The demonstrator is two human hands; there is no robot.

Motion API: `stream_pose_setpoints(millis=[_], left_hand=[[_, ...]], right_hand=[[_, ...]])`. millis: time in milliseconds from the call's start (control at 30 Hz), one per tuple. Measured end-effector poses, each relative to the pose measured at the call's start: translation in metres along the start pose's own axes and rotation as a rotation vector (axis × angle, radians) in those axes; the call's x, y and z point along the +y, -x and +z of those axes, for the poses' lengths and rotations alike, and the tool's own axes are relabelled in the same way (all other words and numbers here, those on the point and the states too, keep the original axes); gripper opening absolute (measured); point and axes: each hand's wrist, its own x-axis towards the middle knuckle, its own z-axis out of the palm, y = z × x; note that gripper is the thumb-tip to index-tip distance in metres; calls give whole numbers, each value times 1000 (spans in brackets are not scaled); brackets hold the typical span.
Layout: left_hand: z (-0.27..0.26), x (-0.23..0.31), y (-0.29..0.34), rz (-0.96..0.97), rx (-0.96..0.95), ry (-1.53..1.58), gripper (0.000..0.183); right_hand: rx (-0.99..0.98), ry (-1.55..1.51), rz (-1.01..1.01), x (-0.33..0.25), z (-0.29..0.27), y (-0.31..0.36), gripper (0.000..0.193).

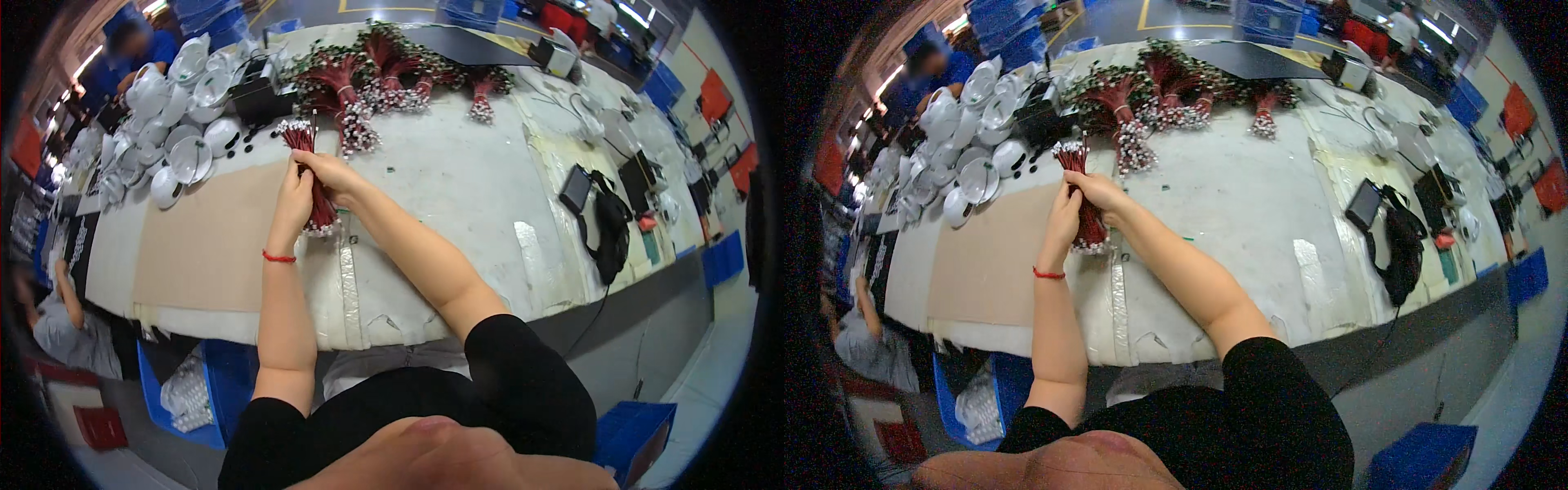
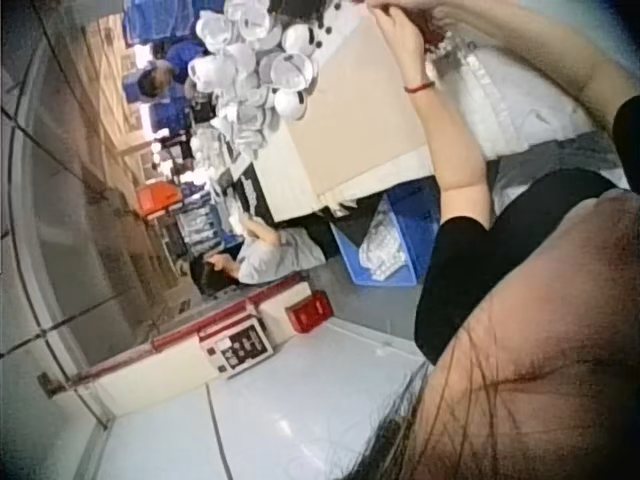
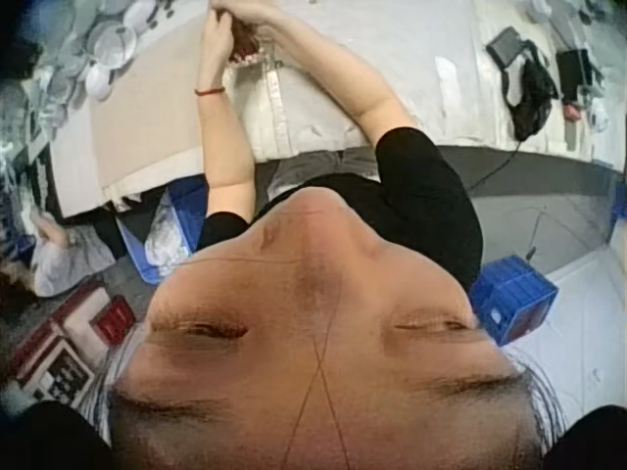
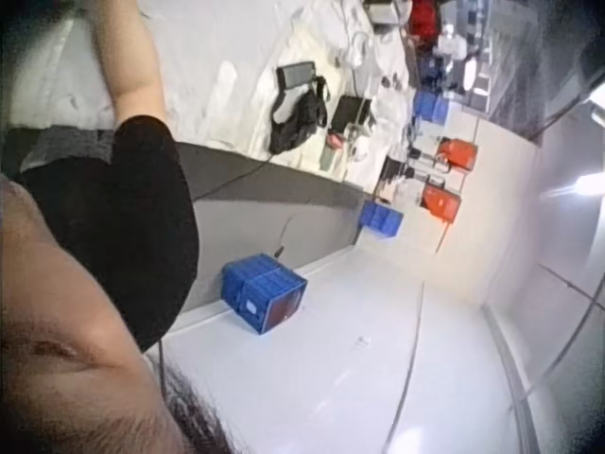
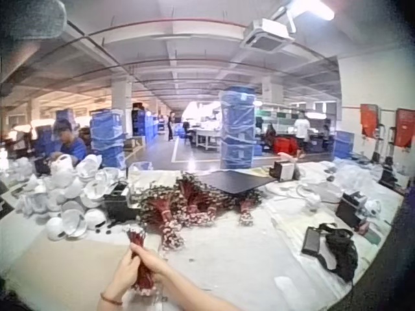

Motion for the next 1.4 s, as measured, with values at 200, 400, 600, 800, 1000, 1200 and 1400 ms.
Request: stream_pose_setpoints(millis=[200, 400, 600, 800, 1000, 1200, 1400], left_hand=[[-2, 31, 7, 79, 90, -298, 30], [-26, 9, -10, 141, 366, -185, 31], [-63, -14, -19, 184, 614, -59, 27], [-67, -5, -13, 186, 735, 33, 27], [-62, -2, -17, 170, 694, 60, 28], [-68, -20, -23, 163, 628, 70, 28], [-75, -26, -27, 142, 540, 54, 30]], right_hand=[[260, -65, -88, -9, -26, -7, 34], [45, 709, -257, -31, -17, 16, 56], [114, 1149, -375, -24, -6, 3, 65], [307, 1259, -292, -44, 8, -32, 88], [366, 1585, -414, 5, -15, -78, 43], [530, 1806, -333, 22, 6, -70, 37], [552, 1842, -269, 30, 13, -46, 49]])
